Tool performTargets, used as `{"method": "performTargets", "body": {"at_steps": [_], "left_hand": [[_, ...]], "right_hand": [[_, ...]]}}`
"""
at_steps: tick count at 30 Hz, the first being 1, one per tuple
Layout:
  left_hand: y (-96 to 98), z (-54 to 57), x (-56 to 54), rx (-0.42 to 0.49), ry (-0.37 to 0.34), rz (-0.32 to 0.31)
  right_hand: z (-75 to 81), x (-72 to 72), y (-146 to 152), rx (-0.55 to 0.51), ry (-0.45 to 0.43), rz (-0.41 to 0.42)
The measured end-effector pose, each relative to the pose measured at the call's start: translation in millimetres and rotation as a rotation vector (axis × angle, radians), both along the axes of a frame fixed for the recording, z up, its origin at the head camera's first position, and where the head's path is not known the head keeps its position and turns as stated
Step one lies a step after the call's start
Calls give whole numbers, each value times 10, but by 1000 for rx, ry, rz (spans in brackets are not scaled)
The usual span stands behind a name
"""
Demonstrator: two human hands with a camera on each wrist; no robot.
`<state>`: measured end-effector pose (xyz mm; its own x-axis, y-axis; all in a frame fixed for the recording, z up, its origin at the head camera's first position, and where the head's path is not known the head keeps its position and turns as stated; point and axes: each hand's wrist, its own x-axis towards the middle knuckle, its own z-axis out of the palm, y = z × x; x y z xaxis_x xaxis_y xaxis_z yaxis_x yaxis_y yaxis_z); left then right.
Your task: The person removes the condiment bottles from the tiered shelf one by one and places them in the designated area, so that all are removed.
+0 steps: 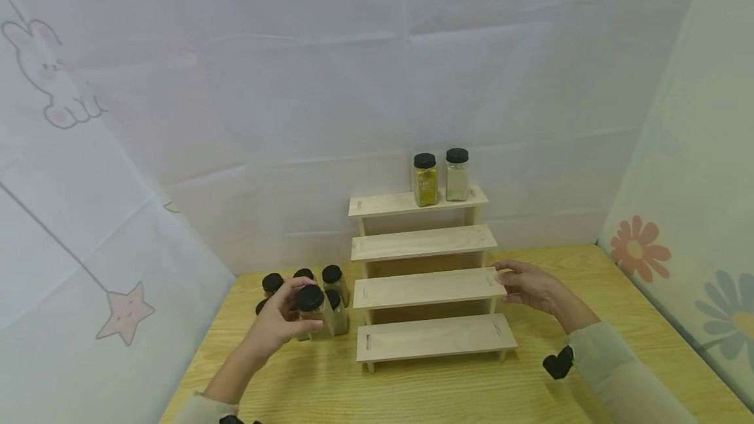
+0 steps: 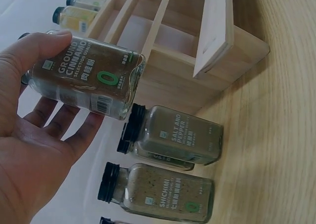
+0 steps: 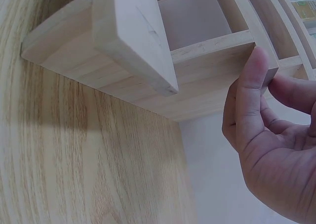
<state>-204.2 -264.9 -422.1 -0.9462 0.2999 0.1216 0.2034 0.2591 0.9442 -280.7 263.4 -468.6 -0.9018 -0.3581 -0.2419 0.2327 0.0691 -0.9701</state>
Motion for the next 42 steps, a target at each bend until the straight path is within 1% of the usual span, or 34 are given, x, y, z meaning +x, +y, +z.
{"method": "performTargets", "body": {"at_steps": [6,10,18,22,28,35,37,42], "left_hand": [[-8,-119,10,29,-12,-13],[-7,-197,13,34,-3,-19],[-15,-324,2,24,15,-5],[-23,-383,7,32,29,0],[-17,-451,20,50,-4,1],[-3,-544,35,40,-57,56],[-2,-564,42,37,-55,53],[16,-602,61,42,-47,21]], "right_hand": [[3,0,-5,-1,1,5],[-3,-2,-8,0,1,3],[-9,-3,-6,-10,1,4],[-10,-4,-2,-15,5,9],[-7,4,-13,-1,7,0],[-11,9,-8,-6,6,4],[-13,9,-8,-6,5,4],[-10,5,-8,-4,6,3]]}}
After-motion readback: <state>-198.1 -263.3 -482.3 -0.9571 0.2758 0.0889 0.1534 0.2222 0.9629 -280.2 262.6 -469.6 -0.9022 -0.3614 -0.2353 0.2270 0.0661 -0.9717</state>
